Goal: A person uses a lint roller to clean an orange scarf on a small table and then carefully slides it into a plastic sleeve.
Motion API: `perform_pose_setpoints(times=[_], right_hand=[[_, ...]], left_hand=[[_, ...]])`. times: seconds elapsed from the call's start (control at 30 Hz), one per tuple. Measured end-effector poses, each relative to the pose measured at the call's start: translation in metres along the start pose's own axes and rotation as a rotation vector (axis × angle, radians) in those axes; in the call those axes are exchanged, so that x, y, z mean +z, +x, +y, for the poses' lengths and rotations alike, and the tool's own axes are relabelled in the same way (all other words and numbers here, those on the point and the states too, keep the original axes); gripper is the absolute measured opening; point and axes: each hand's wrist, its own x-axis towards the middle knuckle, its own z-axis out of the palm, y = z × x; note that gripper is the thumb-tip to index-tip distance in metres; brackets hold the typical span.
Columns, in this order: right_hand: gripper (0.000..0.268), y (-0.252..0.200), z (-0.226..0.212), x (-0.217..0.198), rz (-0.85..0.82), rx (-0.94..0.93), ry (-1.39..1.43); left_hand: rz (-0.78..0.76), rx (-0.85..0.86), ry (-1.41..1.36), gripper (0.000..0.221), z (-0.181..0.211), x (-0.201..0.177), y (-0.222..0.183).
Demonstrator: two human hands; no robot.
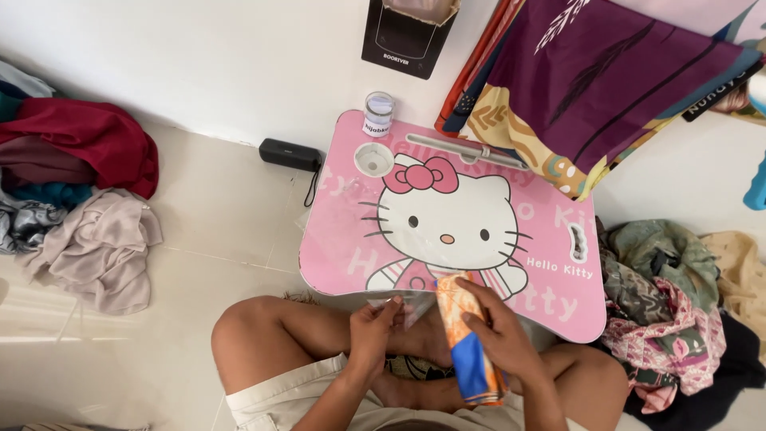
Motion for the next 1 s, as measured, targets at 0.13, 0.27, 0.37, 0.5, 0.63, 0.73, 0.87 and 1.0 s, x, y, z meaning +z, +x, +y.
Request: perform_pose_setpoints(times=[0.13,0.27,0.37,0.5,0.63,0.73,0.87,1.0], right_hand=[[0.054,-0.009,-0.024,-0.007,0.063,0.129,0.059],[0.054,-0.012,-0.058,-0.01,0.1,0.153,0.198],[0.054,-0.015,-0.075,-0.013,0.114,0.149,0.208],[0.054,-0.019,-0.073,-0.017,0.122,0.152,0.175],[0.054,-0.013,-0.067,-0.001,0.108,0.138,0.245],[0.051,-0.002,-0.068,0.012,0.107,0.067,0.236],[0.052,0.005,-0.064,0.022,0.094,0.079,0.256],[0.052,0.008,-0.063,0.02,0.065,0.067,0.254]], left_hand=[[-0.052,0.073,-0.059,0.014,-0.021,-0.015,0.007],[-0.063,0.138,-0.031,0.019,-0.005,-0.011,0.001],[-0.098,0.147,-0.058,0.027,0.015,-0.003,-0.005],[-0.134,0.123,-0.251,0.023,0.022,0.004,0.003],[-0.12,0.149,-0.049,0.026,0.027,0.006,0.004],[-0.128,0.111,-0.05,0.026,0.032,0.011,0.0],[-0.258,0.205,0.002,0.023,0.023,0.01,0.002],[-0.275,0.23,0.057,0.027,0.025,0.017,0.001]])
